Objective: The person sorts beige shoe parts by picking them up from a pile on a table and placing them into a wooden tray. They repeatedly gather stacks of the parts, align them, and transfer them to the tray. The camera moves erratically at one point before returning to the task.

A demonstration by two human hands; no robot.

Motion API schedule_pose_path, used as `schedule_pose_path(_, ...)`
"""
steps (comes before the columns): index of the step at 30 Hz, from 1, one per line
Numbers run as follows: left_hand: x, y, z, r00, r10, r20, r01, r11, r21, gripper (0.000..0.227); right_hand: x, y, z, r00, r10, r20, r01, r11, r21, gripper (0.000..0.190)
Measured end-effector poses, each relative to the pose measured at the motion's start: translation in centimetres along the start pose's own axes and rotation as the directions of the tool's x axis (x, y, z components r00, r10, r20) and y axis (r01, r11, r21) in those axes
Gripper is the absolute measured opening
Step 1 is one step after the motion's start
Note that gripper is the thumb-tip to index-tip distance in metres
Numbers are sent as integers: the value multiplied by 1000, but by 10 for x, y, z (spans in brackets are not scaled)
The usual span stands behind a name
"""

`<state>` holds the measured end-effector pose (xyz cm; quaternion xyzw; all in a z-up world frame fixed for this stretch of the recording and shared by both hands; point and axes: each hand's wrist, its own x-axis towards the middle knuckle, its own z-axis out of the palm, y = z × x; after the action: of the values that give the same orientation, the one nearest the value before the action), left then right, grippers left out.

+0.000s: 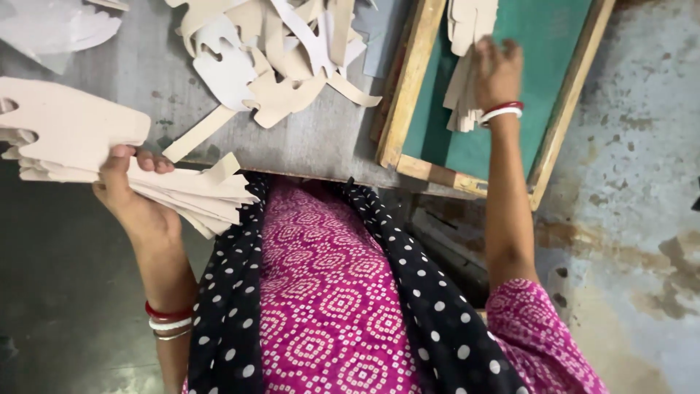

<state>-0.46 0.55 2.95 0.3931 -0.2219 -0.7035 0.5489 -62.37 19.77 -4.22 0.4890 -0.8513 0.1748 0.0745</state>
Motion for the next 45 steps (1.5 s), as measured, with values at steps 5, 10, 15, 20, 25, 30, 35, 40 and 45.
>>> schedule_pose_path(5, 0, 3, -4, 1000, 31, 5, -31, 1000, 4, 16, 51, -6, -26, 994, 85, -75, -72, 985, 159, 20)
schedule_pose_path(10, -1, 4, -9, 998, 53, 17, -53, 999, -2, 16, 58, -4, 19, 990, -121, -66, 133, 963, 233, 53)
schedule_pose_path(15, -9, 7, 0, 994, 93, -52, -92, 996, 18, 15, 41, -21, 41, 975, -211, -62, 217, 970, 106, 49)
schedule_pose_path(20, -13, 10, -5, 992, 90, -86, -90, 996, 6, 15, 43, -24, 30, 995, -98, 17, 95, 988, 123, 46)
schedule_pose_path(25, -12, 15, -8, 988, 111, -110, -115, 993, -33, 15, 51, -119, 11, 913, -259, -315, 92, 884, -459, 49)
schedule_pose_path(30, -8, 16, -7, 993, 70, -98, -73, 997, -30, 15, 45, -274, 28, 987, -39, -157, 92, 935, 342, 40)
schedule_pose_path(35, -3, 20, -2, 997, 48, -63, -48, 999, -1, 15, 49, -291, 27, 992, 120, -49, -65, 789, 611, 21)
schedule_pose_path(40, -4, 15, -4, 998, 50, -34, -50, 999, 14, 14, 37, -224, -82, 982, 186, -11, -13, 128, 992, 27)
schedule_pose_path(45, -6, 13, 3, 999, 30, -23, -29, 999, 19, 15, 37, -137, -140, 910, 408, 71, -89, 25, 996, 16)
